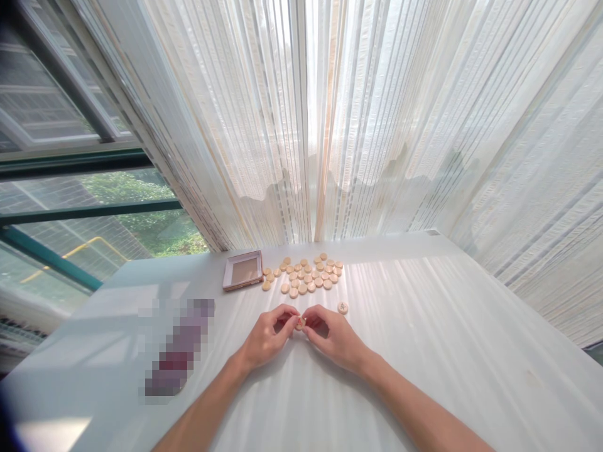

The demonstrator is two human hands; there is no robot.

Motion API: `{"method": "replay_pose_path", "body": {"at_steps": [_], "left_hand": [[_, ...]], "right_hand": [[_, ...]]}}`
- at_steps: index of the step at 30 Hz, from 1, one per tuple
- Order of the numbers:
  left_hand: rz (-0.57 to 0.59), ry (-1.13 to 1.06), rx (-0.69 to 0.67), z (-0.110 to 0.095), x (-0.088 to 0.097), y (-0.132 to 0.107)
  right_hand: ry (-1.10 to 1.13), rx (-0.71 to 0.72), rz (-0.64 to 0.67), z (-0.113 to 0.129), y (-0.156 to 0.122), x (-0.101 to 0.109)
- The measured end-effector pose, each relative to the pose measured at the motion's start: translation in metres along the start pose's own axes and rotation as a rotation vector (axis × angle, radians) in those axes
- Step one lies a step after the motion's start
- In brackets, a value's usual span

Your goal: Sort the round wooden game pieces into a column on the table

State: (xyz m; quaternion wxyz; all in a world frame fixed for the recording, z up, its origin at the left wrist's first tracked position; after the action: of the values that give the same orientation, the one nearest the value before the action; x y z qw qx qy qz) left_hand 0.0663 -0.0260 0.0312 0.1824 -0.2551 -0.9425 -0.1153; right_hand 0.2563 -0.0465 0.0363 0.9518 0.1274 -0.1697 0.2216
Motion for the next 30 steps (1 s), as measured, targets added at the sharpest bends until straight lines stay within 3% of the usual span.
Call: {"method": "replay_pose_path", "body": {"at_steps": [30], "left_hand": [[0.001,0.1,-0.022,0.0021,-0.0003,0.0005]], "right_hand": [[0.027,-0.001,-0.043,-0.0037,0.0005,0.0008]]}}
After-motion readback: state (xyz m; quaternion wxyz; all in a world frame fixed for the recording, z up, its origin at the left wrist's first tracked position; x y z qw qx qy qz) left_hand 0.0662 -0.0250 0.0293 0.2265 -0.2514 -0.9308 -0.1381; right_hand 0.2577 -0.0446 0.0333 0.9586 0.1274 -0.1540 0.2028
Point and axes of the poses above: each hand's wrist, its own y-axis towards the middle knuckle, its own x-axis out of the back of the hand, z = x × y, the point moved 3 cm from there along y, towards the middle knuckle, and after that the axes turned 7 degrees about z, right-handed, at the moved point
